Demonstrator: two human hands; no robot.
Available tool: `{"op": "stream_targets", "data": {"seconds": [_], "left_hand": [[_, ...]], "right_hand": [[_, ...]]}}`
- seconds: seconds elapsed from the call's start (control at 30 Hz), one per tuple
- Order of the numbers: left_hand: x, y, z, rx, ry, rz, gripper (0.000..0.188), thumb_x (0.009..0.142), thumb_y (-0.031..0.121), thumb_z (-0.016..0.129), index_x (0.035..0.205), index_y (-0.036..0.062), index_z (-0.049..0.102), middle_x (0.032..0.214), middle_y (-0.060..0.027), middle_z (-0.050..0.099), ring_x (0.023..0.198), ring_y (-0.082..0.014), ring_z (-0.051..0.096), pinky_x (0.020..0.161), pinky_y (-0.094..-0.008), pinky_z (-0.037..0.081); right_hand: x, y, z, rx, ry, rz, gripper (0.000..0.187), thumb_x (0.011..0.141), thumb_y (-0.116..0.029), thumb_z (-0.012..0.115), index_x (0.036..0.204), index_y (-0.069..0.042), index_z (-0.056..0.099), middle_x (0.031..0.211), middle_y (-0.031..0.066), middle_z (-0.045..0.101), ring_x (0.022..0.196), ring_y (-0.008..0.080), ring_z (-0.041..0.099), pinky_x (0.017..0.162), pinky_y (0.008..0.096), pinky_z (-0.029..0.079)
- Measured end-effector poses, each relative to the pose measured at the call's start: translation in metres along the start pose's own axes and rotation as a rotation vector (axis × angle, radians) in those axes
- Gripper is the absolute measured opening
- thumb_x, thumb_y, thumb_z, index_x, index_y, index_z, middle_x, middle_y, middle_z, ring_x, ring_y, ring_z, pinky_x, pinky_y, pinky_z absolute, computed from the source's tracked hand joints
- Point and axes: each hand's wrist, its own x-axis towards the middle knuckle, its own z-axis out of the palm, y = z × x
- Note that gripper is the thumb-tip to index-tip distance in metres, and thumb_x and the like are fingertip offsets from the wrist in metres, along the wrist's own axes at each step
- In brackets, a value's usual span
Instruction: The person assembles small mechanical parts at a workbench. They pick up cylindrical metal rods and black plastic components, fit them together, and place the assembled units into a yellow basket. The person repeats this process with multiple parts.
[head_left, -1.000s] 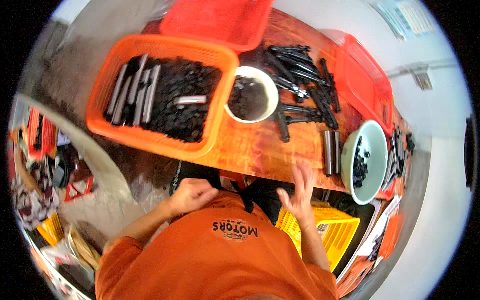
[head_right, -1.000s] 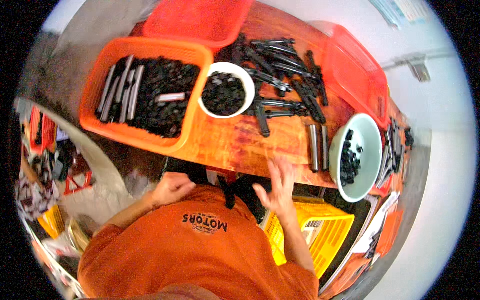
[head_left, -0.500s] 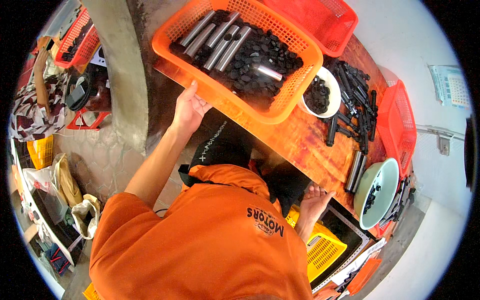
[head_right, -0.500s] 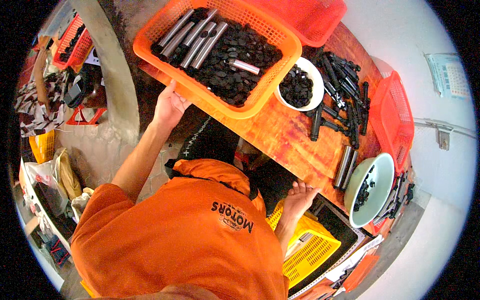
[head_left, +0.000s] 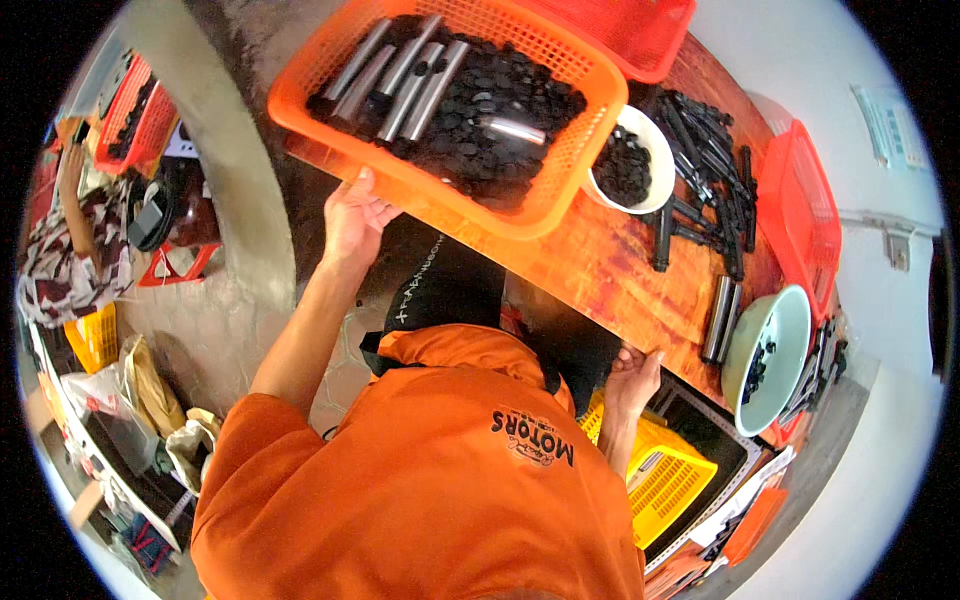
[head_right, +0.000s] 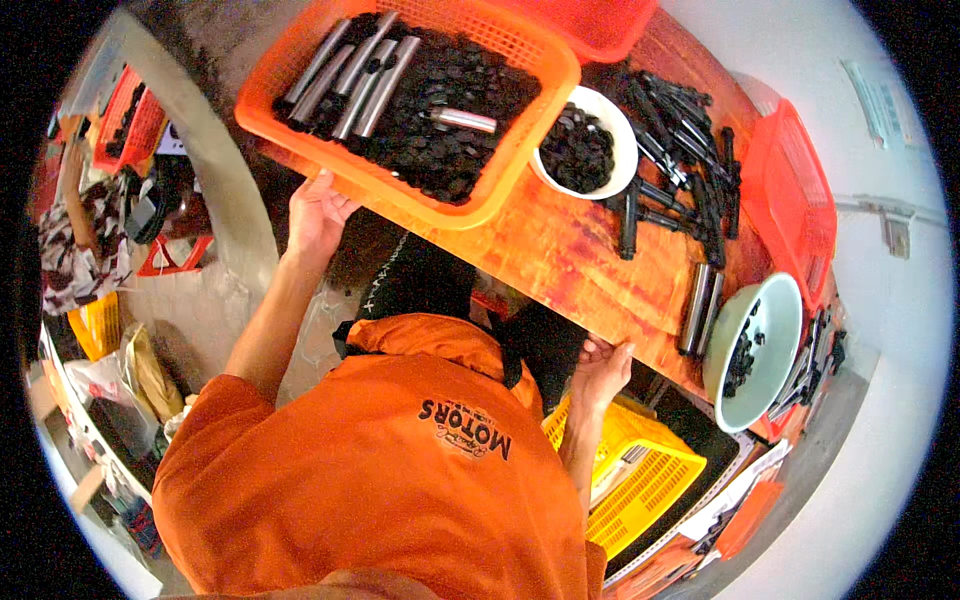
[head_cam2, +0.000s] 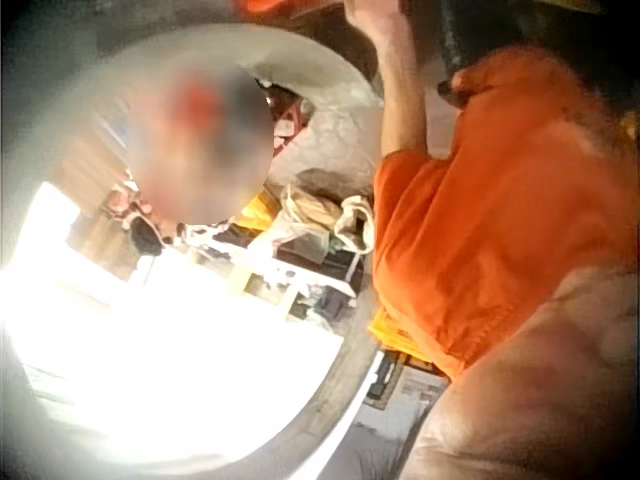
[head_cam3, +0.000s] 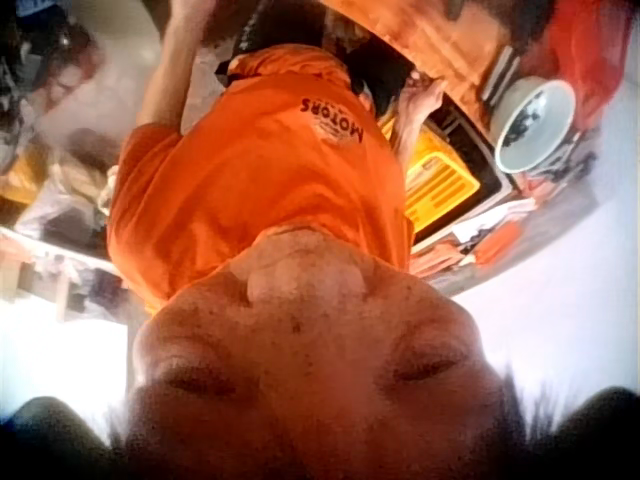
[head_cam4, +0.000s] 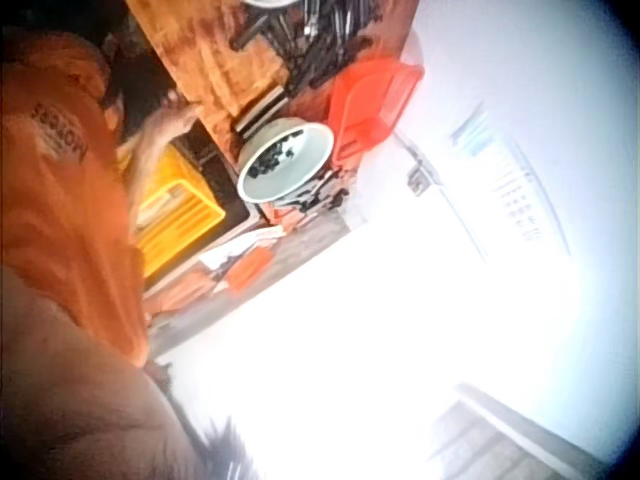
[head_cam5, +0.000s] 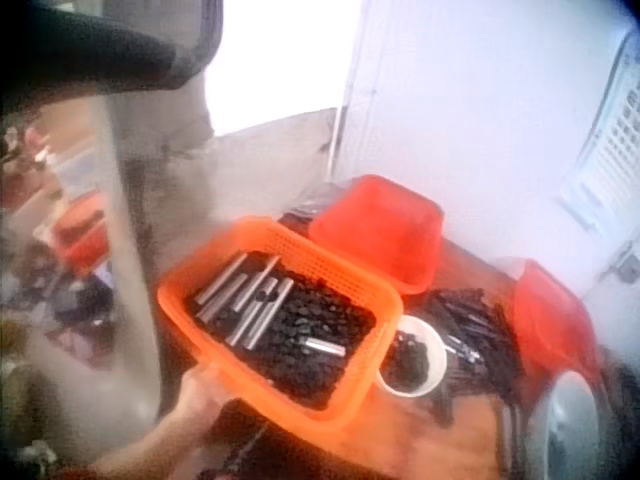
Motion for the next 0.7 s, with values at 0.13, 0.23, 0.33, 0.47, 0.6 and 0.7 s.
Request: {"op": "stream_targets", "data": {"seconds": [0.13, 0.23, 0.33, 0.47, 0.6, 0.7], "left_hand": [[0.006, -0.001, -0.007, 0.064, 0.022, 0.024, 0.026, 0.095, 0.021, 0.054, 0.110, 0.0003, 0.052, 0.099, -0.0117, 0.065, 0.085, -0.0246, 0.067, 0.074, -0.0407, 0.056], [0.009, -0.003, -0.010, 0.088, 0.013, 0.040, 0.018, 0.094, 0.017, 0.054, 0.104, 0.0012, 0.054, 0.088, -0.0091, 0.065, 0.076, -0.0219, 0.066, 0.069, -0.0392, 0.058], [0.006, 0.005, 0.001, 0.148, 0.030, 0.030, 0.020, 0.096, 0.020, 0.052, 0.102, 0.0009, 0.052, 0.087, -0.0093, 0.066, 0.073, -0.0218, 0.067, 0.067, -0.0372, 0.057], [0.000, 0.011, -0.010, 0.473, 0.028, -0.037, 0.040, 0.095, 0.040, 0.053, 0.105, 0.0014, 0.053, 0.087, -0.0110, 0.066, 0.072, -0.0201, 0.066, 0.062, -0.0306, 0.052], [-0.034, 0.031, -0.015, 0.894, -0.126, -0.448, 0.056, 0.089, 0.057, 0.054, 0.105, 0.0030, 0.054, 0.085, -0.0106, 0.066, 0.069, -0.0159, 0.063, 0.062, -0.0281, 0.049], [-0.060, 0.045, 0.002, 1.221, -0.489, -0.419, 0.049, 0.091, 0.049, 0.054, 0.099, 0.0010, 0.058, 0.082, -0.0082, 0.066, 0.068, -0.0135, 0.061, 0.061, -0.0255, 0.047]], "right_hand": [[-0.004, -0.001, 0.003, -0.056, 0.021, -0.016, 0.034, 0.100, -0.041, 0.041, 0.107, -0.009, 0.050, 0.082, 0.0126, 0.066, 0.063, 0.0192, 0.063, 0.055, 0.0289, 0.049], [-0.004, -0.002, 0.012, 0.004, -0.006, -0.017, 0.034, 0.100, -0.041, 0.040, 0.106, -0.008, 0.045, 0.082, 0.0150, 0.066, 0.064, 0.0241, 0.065, 0.053, 0.0302, 0.051], [0.000, 0.004, 0.009, -0.027, 0.000, -0.024, 0.036, 0.100, -0.044, 0.039, 0.106, -0.008, 0.039, 0.083, 0.0187, 0.065, 0.064, 0.0273, 0.066, 0.053, 0.0325, 0.051], [-0.011, -0.011, 0.013, -0.131, -0.042, 0.016, 0.039, 0.100, -0.043, 0.038, 0.102, -0.005, 0.043, 0.076, 0.0180, 0.065, 0.059, 0.0249, 0.064, 0.051, 0.0304, 0.049], [-0.025, -0.049, -0.012, -0.640, -0.535, 0.347, 0.044, 0.099, -0.043, 0.042, 0.085, -0.003, 0.052, 0.061, 0.0114, 0.063, 0.049, 0.0166, 0.059, 0.045, 0.0262, 0.046], [-0.032, -0.085, 0.006, -0.824, -0.760, 0.281, 0.033, 0.098, -0.033, 0.051, 0.092, -0.001, 0.057, 0.064, 0.0080, 0.063, 0.051, 0.0117, 0.059, 0.047, 0.0241, 0.046]]}}
